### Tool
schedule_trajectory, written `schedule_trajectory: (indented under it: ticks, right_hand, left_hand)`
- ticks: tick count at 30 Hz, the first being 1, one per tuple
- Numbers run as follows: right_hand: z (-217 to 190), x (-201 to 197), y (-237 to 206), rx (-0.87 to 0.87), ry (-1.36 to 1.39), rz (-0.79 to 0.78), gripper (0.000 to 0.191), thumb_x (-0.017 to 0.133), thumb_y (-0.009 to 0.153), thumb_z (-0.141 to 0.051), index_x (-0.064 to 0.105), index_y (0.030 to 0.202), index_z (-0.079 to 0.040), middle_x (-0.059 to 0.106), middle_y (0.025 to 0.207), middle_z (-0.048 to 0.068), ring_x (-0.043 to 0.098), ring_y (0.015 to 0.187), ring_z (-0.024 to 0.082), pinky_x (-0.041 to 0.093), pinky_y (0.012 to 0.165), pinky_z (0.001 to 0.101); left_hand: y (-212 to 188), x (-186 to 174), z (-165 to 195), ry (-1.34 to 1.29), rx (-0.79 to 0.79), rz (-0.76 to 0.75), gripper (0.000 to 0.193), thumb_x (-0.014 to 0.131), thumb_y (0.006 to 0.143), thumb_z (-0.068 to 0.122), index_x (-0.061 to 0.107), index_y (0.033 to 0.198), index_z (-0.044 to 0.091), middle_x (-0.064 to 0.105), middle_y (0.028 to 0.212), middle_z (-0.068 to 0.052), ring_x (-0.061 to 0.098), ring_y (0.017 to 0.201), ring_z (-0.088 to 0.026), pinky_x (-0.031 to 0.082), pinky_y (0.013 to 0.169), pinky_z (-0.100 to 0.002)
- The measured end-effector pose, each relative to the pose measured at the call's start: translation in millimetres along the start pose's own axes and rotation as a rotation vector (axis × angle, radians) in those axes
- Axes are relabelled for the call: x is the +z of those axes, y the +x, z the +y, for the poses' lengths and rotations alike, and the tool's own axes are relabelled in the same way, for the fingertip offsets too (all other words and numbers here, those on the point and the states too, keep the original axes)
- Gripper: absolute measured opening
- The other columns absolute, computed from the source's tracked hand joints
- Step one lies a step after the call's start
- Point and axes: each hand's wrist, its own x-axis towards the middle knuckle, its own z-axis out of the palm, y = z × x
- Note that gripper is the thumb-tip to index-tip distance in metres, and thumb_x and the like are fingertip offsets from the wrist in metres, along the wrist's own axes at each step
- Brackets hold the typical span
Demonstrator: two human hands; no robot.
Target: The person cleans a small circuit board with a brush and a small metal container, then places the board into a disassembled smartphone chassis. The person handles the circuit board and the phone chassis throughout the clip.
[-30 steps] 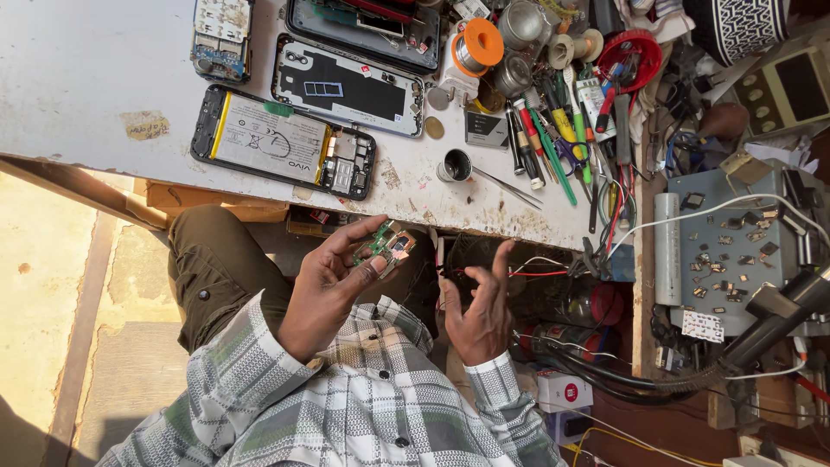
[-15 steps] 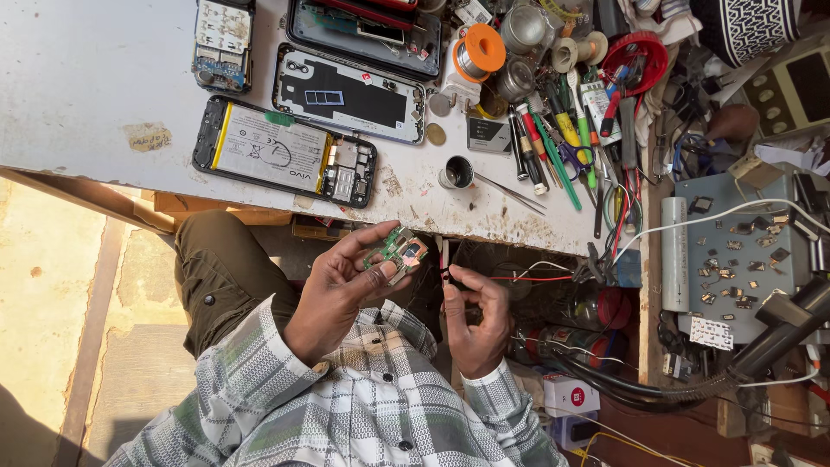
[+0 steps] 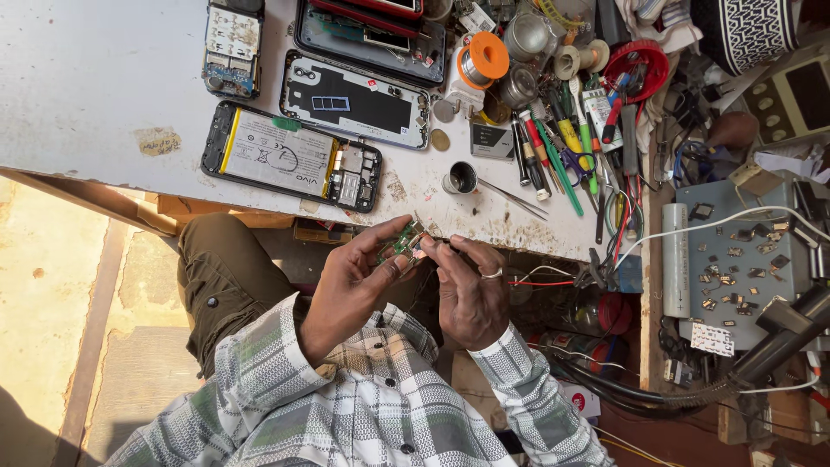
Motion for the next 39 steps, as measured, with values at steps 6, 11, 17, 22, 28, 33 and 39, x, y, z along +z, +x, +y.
schedule_trajectory:
  ticks: [6, 11, 17, 22, 28, 33, 39]
  right_hand:
    - [13, -10, -2, -0.114, -0.07, -0.032, 0.062, 0.063, 0.101, 0.002, 0.034, 0.154, -0.011, 0.066, 0.143, -0.001, 0.05, 0.129, 0.022, 0.039, 0.11, 0.0437]
    - [14, -4, -4, -0.102, -0.068, -0.037, 0.068, 0.063, 0.102, 0.002, 0.028, 0.159, -0.012, 0.063, 0.147, 0.0, 0.049, 0.13, 0.025, 0.037, 0.113, 0.0451]
    - [22, 0, -8, -0.129, -0.037, -0.052, 0.07, 0.061, 0.102, 0.003, 0.026, 0.16, -0.013, 0.065, 0.145, 0.002, 0.048, 0.13, 0.025, 0.038, 0.115, 0.0466]
    - [23, 5, -13, 0.083, 0.347, 0.022, 0.064, 0.055, 0.108, 0.001, 0.024, 0.162, -0.014, 0.067, 0.142, 0.001, 0.05, 0.132, 0.023, 0.041, 0.119, 0.038]
    - [22, 1, -26, 0.489, 0.838, 0.284, 0.066, 0.061, 0.102, -0.003, 0.025, 0.157, -0.002, 0.057, 0.138, 0.014, 0.056, 0.121, 0.016, 0.046, 0.112, 0.0364]
    - [24, 17, -33, 0.636, 0.83, 0.353, 0.055, 0.077, 0.097, -0.006, 0.048, 0.143, 0.001, 0.066, 0.11, 0.009, 0.065, 0.105, 0.015, 0.056, 0.098, 0.0299]
    - [23, 7, -13, 0.715, 0.676, 0.324, 0.042, 0.08, 0.097, -0.012, 0.059, 0.131, 0.001, 0.061, 0.103, 0.004, 0.067, 0.094, 0.012, 0.059, 0.087, 0.0248]
  left_hand:
    - [-1, 3, -6, 0.009, 0.006, 0.027, 0.053, 0.059, 0.1, 0.001, 0.046, 0.15, -0.002, 0.068, 0.13, -0.011, 0.067, 0.113, -0.014, 0.059, 0.098, -0.03]
    - [-1, 4, -7, 0.018, 0.028, 0.038, 0.051, 0.058, 0.101, 0.001, 0.047, 0.151, -0.004, 0.069, 0.128, -0.014, 0.067, 0.113, -0.015, 0.059, 0.097, -0.03]
    - [0, 2, -5, 0.05, 0.018, 0.033, 0.049, 0.059, 0.1, 0.003, 0.048, 0.148, -0.001, 0.068, 0.129, -0.011, 0.068, 0.114, -0.015, 0.063, 0.096, -0.031]
    - [2, 4, -3, -0.017, -0.009, 0.046, 0.05, 0.059, 0.1, 0.003, 0.048, 0.149, -0.002, 0.069, 0.127, -0.012, 0.069, 0.111, -0.016, 0.062, 0.095, -0.032]
    - [3, 5, 3, -0.092, -0.137, 0.075, 0.054, 0.059, 0.097, 0.002, 0.048, 0.15, 0.002, 0.07, 0.119, -0.01, 0.072, 0.106, -0.019, 0.064, 0.092, -0.032]
    - [3, 4, 4, -0.107, -0.142, 0.064, 0.053, 0.06, 0.097, 0.002, 0.05, 0.149, 0.001, 0.071, 0.116, -0.009, 0.073, 0.104, -0.019, 0.065, 0.091, -0.032]
    - [4, 3, 0, -0.123, -0.094, 0.059, 0.053, 0.061, 0.098, 0.002, 0.05, 0.149, 0.0, 0.07, 0.117, -0.009, 0.07, 0.106, -0.017, 0.063, 0.094, -0.032]
